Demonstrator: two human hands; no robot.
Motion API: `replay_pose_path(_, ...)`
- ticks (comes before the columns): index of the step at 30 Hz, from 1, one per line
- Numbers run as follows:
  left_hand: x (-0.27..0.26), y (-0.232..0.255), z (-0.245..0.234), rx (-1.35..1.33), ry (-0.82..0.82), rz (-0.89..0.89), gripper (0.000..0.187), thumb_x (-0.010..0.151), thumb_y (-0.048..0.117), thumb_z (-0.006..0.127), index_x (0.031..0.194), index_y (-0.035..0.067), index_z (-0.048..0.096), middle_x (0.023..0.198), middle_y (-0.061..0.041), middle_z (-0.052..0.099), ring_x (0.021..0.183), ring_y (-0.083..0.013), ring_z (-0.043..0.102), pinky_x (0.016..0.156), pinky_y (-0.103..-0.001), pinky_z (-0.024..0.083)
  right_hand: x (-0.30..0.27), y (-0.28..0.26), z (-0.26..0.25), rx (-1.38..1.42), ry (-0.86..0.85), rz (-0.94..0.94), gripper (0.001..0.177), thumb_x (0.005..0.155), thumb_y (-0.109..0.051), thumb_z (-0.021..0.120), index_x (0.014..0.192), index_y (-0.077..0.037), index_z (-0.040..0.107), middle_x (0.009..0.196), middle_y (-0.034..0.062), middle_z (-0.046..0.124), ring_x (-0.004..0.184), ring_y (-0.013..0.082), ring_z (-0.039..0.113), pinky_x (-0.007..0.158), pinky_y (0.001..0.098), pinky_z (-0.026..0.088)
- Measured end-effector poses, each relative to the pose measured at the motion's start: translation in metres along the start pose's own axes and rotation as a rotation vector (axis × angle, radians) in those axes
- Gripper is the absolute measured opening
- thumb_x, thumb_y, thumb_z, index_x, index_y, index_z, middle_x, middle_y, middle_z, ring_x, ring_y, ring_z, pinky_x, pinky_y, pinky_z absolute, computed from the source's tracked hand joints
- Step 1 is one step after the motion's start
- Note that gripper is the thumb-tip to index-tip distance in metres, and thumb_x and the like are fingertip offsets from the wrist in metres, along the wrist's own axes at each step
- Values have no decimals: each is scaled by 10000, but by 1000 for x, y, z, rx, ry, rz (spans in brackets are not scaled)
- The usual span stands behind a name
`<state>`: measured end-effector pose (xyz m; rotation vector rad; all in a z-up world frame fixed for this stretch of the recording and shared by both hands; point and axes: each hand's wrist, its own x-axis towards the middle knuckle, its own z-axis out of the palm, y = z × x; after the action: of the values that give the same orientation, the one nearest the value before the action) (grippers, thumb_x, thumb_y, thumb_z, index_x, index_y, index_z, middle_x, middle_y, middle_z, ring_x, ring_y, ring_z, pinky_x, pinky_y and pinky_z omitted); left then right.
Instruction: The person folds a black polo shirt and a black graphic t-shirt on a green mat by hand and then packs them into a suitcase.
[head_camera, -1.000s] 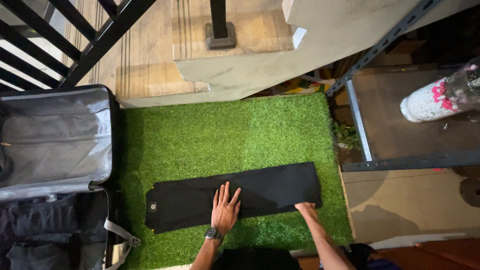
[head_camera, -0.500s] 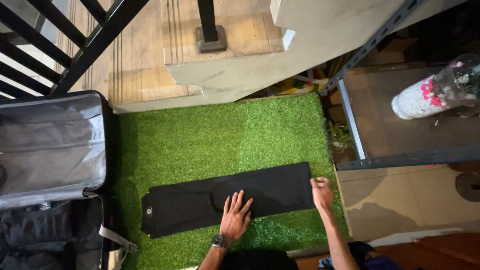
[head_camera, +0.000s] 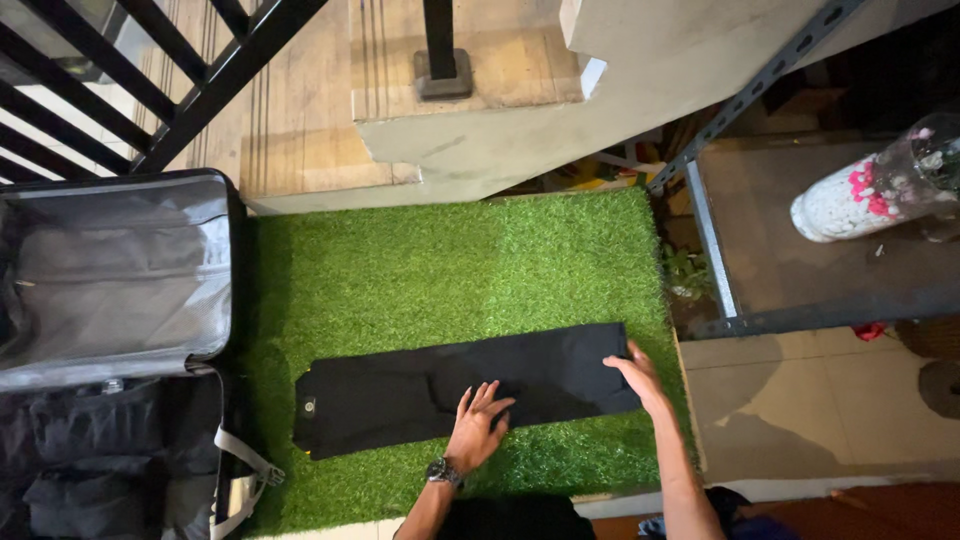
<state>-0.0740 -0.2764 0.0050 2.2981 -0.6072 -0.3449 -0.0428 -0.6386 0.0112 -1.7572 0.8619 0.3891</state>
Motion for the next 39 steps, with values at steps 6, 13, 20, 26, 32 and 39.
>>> replay_pose_path(6, 18, 14, -23, -1012, -74, -363, 521, 1036, 432, 566, 1472, 145, 545, 1442, -178, 639, 1258, -283, 669, 1064, -393, 535, -75, -80, 59, 2, -189, -151, 766, 742, -278, 786, 1430, -119, 486, 1344, 77, 637, 1287, 249, 594, 1094, 420, 479)
replay_pose_path(13, 6, -32, -41, -1285, 126, -659, 543, 1021, 406, 618, 1450, 92, 509, 1211, -134, 686, 965, -230, 566, 730, -379, 445, -136, -90, 205, -173, -485, -336, 549, 859, -168, 706, 1372, -118, 519, 946, 112, 716, 787, 174, 697, 651, 319, 582)
replay_pose_path(20, -50, -98, -114, -1068, 381, -550, 509, 976, 325, 677, 1346, -22, 632, 1278, -68, 719, 1155, -132, 637, 1003, -277, 481, -141, -84, 235, -16, -597, -284, 450, 934, -221, 647, 1372, -147, 577, 1029, 41, 756, 703, 112, 672, 574, 266, 547)
replay_pose_path(26, -107, -158, -213, -1241, 314, -733, 581, 932, 334, 684, 1379, -25, 591, 1299, -124, 672, 1166, -223, 624, 1014, -374, 487, -117, -35, 245, 5, -433, -251, 389, 938, -219, 612, 1319, -143, 630, 1002, 47, 755, 724, 106, 675, 613, 260, 544)
replay_pose_path(32, -109, -236, -174, -453, 471, -678, 700, 973, 396, 783, 1376, -107, 508, 1395, -273, 557, 1326, -328, 517, 1112, -400, 390, -116, -10, 294, -401, -75, -486, 355, 923, -228, 693, 1271, -159, 667, 973, 49, 758, 809, 184, 696, 753, 347, 583)
replay_pose_path(39, -107, -251, -170, -372, 545, -607, 659, 974, 488, 604, 1392, -20, 559, 1352, -272, 642, 1289, -393, 606, 1072, -423, 468, -125, -41, 327, -655, 162, -738, 594, 894, -297, 706, 1437, -172, 503, 1548, 79, 470, 1394, 299, 463, 1151, 548, 329)
